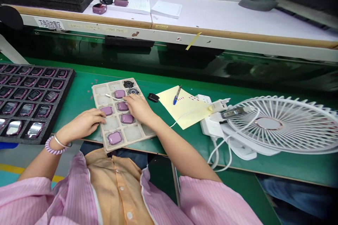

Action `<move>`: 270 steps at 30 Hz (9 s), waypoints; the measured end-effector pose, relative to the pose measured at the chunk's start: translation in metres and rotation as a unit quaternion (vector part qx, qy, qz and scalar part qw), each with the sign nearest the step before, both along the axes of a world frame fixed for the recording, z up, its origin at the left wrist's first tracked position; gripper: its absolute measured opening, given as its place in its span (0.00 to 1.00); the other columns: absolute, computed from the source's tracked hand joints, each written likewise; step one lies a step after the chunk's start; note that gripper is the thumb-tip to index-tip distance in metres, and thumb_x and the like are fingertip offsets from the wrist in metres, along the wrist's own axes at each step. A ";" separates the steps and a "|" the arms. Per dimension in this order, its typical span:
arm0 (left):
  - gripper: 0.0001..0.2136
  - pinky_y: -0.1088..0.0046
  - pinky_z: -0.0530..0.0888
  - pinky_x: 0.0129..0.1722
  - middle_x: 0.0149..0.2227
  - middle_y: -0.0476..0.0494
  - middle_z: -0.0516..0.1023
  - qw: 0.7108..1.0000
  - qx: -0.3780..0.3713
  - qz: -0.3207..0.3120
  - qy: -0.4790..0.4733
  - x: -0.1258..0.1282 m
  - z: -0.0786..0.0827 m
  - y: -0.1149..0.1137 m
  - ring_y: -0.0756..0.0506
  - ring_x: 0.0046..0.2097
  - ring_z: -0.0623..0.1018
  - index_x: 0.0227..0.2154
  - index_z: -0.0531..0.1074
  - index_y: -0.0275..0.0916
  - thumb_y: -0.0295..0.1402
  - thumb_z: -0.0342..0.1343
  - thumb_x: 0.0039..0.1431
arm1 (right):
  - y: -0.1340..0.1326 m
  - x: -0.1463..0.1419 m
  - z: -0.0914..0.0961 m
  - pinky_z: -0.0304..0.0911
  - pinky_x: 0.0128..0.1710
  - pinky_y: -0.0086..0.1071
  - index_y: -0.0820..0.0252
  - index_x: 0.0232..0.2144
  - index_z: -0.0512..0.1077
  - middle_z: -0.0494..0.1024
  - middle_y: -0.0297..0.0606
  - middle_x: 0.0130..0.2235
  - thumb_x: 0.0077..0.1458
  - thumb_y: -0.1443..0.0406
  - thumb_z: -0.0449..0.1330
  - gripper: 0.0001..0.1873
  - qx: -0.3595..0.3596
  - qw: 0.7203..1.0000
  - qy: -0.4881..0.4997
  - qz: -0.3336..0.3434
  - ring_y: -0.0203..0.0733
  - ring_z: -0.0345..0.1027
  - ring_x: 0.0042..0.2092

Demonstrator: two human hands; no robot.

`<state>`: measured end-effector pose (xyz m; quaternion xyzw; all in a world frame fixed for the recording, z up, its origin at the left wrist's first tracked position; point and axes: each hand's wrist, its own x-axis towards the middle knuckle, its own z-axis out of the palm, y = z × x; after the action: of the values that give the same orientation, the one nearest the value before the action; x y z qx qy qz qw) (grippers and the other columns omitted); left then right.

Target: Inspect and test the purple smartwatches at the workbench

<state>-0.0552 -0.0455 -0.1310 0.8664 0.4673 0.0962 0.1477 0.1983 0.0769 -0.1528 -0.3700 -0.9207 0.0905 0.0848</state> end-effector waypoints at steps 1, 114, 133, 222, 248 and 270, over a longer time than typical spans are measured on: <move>0.13 0.64 0.73 0.58 0.58 0.40 0.79 1.000 -0.007 -0.003 -0.006 -0.003 -0.002 -0.005 0.40 0.58 0.78 0.46 0.80 0.42 0.21 0.55 0.66 | 0.002 -0.008 0.002 0.65 0.54 0.45 0.65 0.57 0.77 0.77 0.54 0.55 0.72 0.73 0.53 0.18 -0.004 1.000 -0.028 0.000 0.58 0.70 0.56; 0.13 0.62 0.78 0.55 0.50 0.39 0.83 0.937 -0.015 0.022 -0.349 0.105 -0.018 0.003 0.43 0.54 0.81 0.46 0.75 0.40 0.21 0.49 0.67 | -0.109 0.095 0.009 0.72 0.36 0.34 0.56 0.46 0.77 0.75 0.42 0.40 0.73 0.69 0.57 0.08 0.052 0.945 0.305 -0.108 0.45 0.74 0.39; 0.13 0.49 0.67 0.55 0.48 0.33 0.82 0.993 0.037 0.115 0.001 0.111 0.010 0.067 0.29 0.55 0.76 0.47 0.81 0.38 0.38 0.55 0.71 | -0.085 0.064 -0.011 0.61 0.31 0.33 0.59 0.43 0.80 0.75 0.46 0.44 0.72 0.70 0.56 0.11 0.028 0.995 -0.019 -0.096 0.46 0.72 0.38; 0.11 0.73 0.82 0.50 0.36 0.42 0.85 0.580 -0.349 0.209 -0.706 0.111 0.006 0.123 0.46 0.41 0.86 0.38 0.75 0.33 0.36 0.66 0.63 | -0.091 0.063 -0.025 0.62 0.34 0.32 0.62 0.39 0.80 0.75 0.44 0.41 0.72 0.70 0.56 0.12 0.085 0.988 0.079 -0.099 0.42 0.70 0.36; 0.19 0.78 0.75 0.33 0.39 0.43 0.83 0.728 -0.456 -0.031 -0.510 0.099 0.010 0.114 0.51 0.32 0.77 0.43 0.81 0.36 0.31 0.74 0.45 | -0.075 0.080 0.013 0.71 0.38 0.40 0.55 0.46 0.80 0.72 0.41 0.39 0.71 0.66 0.59 0.08 0.155 0.908 0.346 -0.179 0.48 0.71 0.41; 0.25 0.54 0.71 0.59 0.51 0.31 0.75 0.990 -0.041 0.097 0.091 0.084 -0.001 0.119 0.28 0.56 0.74 0.51 0.77 0.35 0.40 0.72 0.51 | -0.015 0.073 -0.009 0.58 0.50 0.45 0.58 0.41 0.81 0.77 0.44 0.43 0.69 0.69 0.57 0.12 -0.106 0.972 0.073 -0.198 0.55 0.72 0.51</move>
<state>0.0292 0.0740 -0.1316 0.8154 0.5641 0.0122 0.1297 0.2717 0.0615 -0.1618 -0.5441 -0.8058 0.1955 0.1279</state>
